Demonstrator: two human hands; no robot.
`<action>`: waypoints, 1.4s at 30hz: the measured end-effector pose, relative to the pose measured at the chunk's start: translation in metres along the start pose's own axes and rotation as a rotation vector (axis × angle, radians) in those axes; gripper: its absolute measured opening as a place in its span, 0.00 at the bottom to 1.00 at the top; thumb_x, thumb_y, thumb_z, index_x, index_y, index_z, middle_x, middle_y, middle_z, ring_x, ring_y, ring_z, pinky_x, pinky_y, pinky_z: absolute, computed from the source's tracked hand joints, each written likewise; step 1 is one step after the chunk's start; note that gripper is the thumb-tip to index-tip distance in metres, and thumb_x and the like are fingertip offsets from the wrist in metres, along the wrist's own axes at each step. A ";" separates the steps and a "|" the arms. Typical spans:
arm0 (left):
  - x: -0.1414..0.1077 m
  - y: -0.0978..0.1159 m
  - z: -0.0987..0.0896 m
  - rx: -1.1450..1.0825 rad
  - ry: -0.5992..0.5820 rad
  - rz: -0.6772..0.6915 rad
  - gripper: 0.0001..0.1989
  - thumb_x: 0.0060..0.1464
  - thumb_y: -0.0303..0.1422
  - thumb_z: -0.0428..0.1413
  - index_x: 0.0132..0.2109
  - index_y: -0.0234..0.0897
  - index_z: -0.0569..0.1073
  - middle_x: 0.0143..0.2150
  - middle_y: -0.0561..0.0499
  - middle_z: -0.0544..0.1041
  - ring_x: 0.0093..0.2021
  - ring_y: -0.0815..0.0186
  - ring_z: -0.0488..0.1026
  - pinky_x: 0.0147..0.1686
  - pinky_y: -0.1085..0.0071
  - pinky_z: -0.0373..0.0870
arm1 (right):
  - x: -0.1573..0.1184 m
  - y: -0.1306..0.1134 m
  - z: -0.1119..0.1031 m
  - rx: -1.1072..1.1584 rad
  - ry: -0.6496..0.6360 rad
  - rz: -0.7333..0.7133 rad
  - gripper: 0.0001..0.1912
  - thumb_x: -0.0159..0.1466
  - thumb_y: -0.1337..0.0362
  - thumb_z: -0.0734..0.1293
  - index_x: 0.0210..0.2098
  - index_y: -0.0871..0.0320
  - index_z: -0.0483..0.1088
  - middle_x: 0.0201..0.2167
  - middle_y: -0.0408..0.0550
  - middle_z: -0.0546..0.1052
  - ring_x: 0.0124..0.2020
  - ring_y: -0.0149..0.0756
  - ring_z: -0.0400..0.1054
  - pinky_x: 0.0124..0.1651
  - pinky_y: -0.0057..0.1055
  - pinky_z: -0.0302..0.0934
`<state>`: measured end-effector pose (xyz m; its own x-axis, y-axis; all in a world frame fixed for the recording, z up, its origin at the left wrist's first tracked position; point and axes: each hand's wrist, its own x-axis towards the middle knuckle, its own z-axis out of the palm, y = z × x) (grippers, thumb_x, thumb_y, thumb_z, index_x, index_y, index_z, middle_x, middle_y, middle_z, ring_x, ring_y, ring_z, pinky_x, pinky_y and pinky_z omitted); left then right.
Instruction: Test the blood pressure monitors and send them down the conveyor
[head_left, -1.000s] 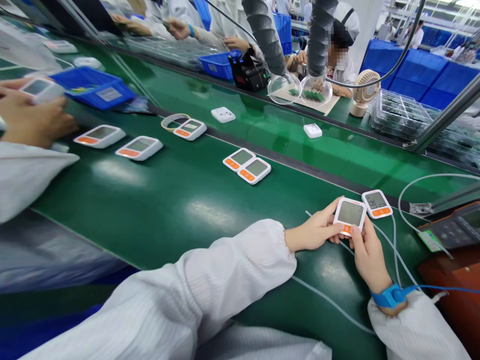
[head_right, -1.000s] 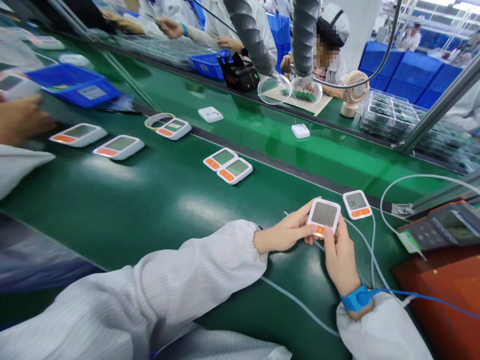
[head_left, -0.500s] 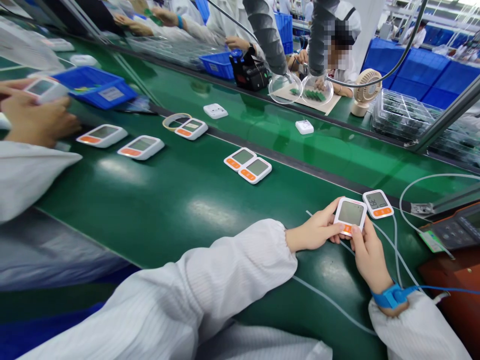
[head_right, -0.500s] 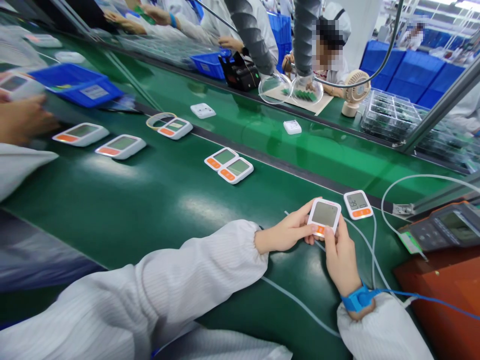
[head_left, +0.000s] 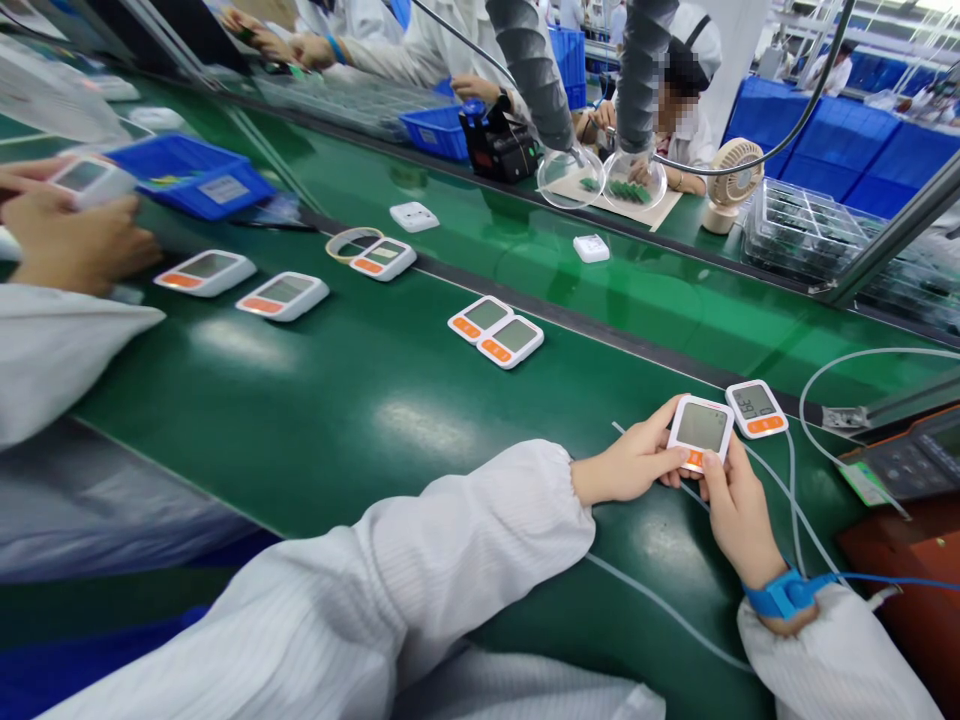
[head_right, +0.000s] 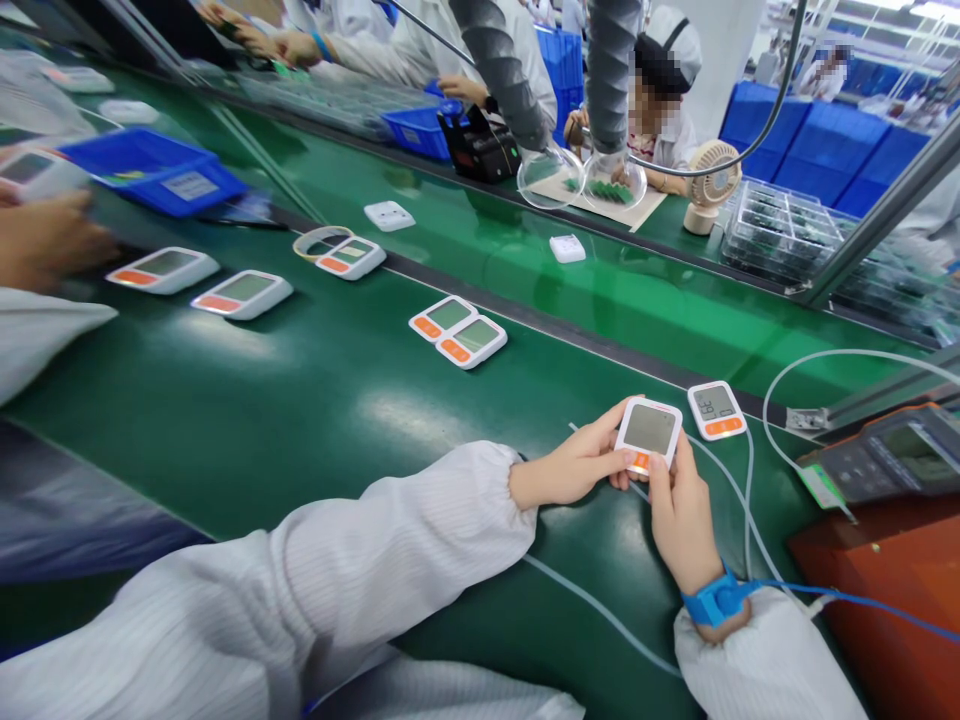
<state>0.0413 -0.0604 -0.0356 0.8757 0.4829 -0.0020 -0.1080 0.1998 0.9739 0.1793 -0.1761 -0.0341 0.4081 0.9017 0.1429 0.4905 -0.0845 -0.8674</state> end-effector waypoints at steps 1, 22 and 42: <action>0.000 0.000 0.000 0.001 -0.002 0.000 0.40 0.60 0.38 0.58 0.72 0.40 0.47 0.36 0.51 0.75 0.28 0.70 0.72 0.29 0.73 0.71 | 0.000 0.000 0.000 0.001 -0.003 -0.001 0.25 0.72 0.54 0.58 0.64 0.58 0.61 0.25 0.41 0.71 0.22 0.35 0.64 0.28 0.30 0.63; 0.000 0.001 0.000 0.017 -0.004 0.007 0.39 0.60 0.39 0.57 0.71 0.39 0.47 0.36 0.51 0.75 0.27 0.70 0.72 0.29 0.73 0.70 | 0.001 -0.001 -0.001 0.003 -0.019 0.023 0.26 0.72 0.53 0.57 0.65 0.58 0.61 0.24 0.40 0.69 0.23 0.35 0.63 0.29 0.30 0.62; 0.000 0.003 0.000 0.027 0.010 0.000 0.38 0.60 0.37 0.57 0.71 0.39 0.49 0.34 0.50 0.76 0.26 0.70 0.73 0.28 0.73 0.72 | 0.001 -0.008 -0.003 -0.014 -0.062 0.069 0.28 0.72 0.53 0.56 0.66 0.61 0.59 0.21 0.37 0.68 0.22 0.34 0.63 0.28 0.28 0.61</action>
<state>0.0412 -0.0598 -0.0322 0.8709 0.4915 -0.0038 -0.0953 0.1765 0.9797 0.1786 -0.1758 -0.0257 0.3935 0.9178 0.0530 0.4739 -0.1531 -0.8672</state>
